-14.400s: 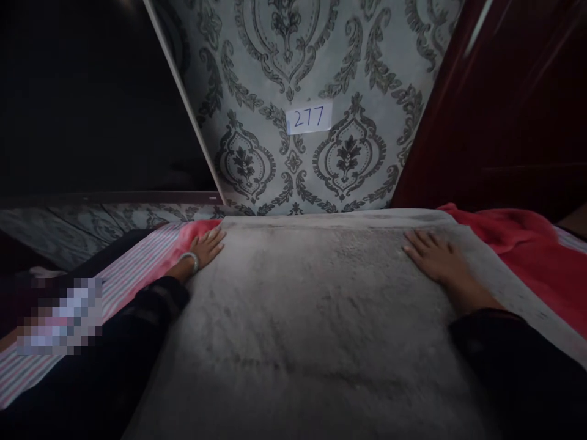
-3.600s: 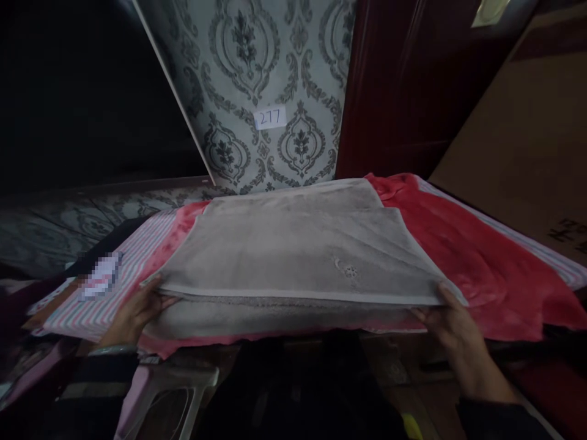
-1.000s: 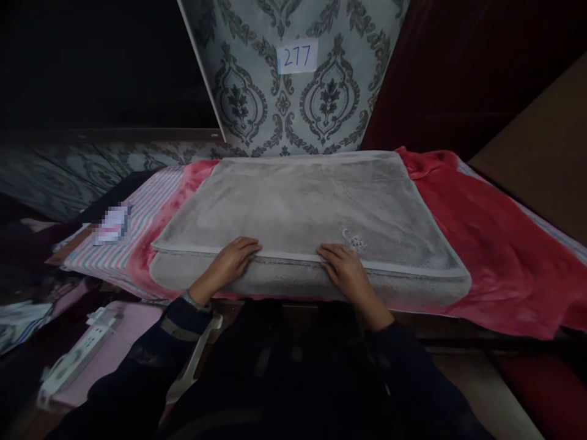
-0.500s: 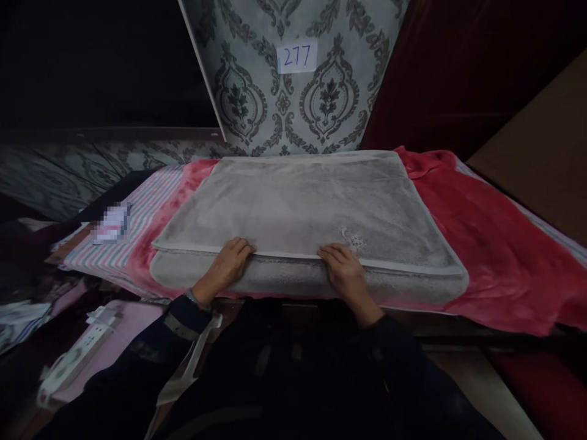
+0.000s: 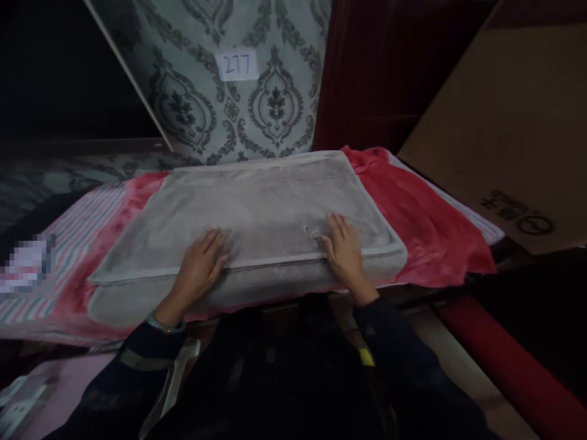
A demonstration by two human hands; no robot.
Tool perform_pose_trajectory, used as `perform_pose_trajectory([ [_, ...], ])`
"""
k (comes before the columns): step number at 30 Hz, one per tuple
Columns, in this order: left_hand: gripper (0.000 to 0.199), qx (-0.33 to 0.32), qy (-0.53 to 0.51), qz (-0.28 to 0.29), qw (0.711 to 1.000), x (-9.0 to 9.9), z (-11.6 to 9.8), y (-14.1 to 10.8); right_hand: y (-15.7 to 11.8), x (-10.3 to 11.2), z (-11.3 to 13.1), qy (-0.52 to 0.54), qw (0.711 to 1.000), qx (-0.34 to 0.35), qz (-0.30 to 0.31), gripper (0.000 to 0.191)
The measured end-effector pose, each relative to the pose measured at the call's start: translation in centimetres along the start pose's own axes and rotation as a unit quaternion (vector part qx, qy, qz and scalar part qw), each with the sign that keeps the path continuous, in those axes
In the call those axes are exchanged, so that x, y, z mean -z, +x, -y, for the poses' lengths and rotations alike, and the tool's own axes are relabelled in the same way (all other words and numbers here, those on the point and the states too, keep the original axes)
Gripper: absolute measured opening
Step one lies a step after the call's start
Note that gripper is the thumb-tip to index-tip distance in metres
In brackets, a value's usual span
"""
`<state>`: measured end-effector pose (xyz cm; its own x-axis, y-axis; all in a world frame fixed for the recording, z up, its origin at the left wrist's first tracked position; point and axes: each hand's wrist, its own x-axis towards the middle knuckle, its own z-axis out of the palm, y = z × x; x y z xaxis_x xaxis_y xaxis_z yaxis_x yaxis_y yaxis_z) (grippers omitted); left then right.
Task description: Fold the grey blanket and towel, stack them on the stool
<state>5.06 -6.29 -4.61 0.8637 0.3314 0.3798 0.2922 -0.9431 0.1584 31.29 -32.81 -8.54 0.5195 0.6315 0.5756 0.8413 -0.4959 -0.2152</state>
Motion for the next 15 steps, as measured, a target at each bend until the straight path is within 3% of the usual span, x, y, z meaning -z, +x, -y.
perform_pose_trajectory([
  [6,0.057,0.045,0.064,0.074,0.994,-3.3,-2.0,0.1,-2.1,0.0,-5.3,-0.102,0.984,-0.028,0.146,0.055],
  [11,0.055,0.054,0.038,0.09,0.994,-3.2,-0.8,0.1,-1.5,0.3,-5.8,-0.108,0.982,-0.059,0.144,0.056],
  [15,0.051,0.087,0.008,0.079,0.993,-1.6,2.2,1.4,0.9,1.2,-6.2,-0.126,0.981,-0.078,0.128,0.058],
])
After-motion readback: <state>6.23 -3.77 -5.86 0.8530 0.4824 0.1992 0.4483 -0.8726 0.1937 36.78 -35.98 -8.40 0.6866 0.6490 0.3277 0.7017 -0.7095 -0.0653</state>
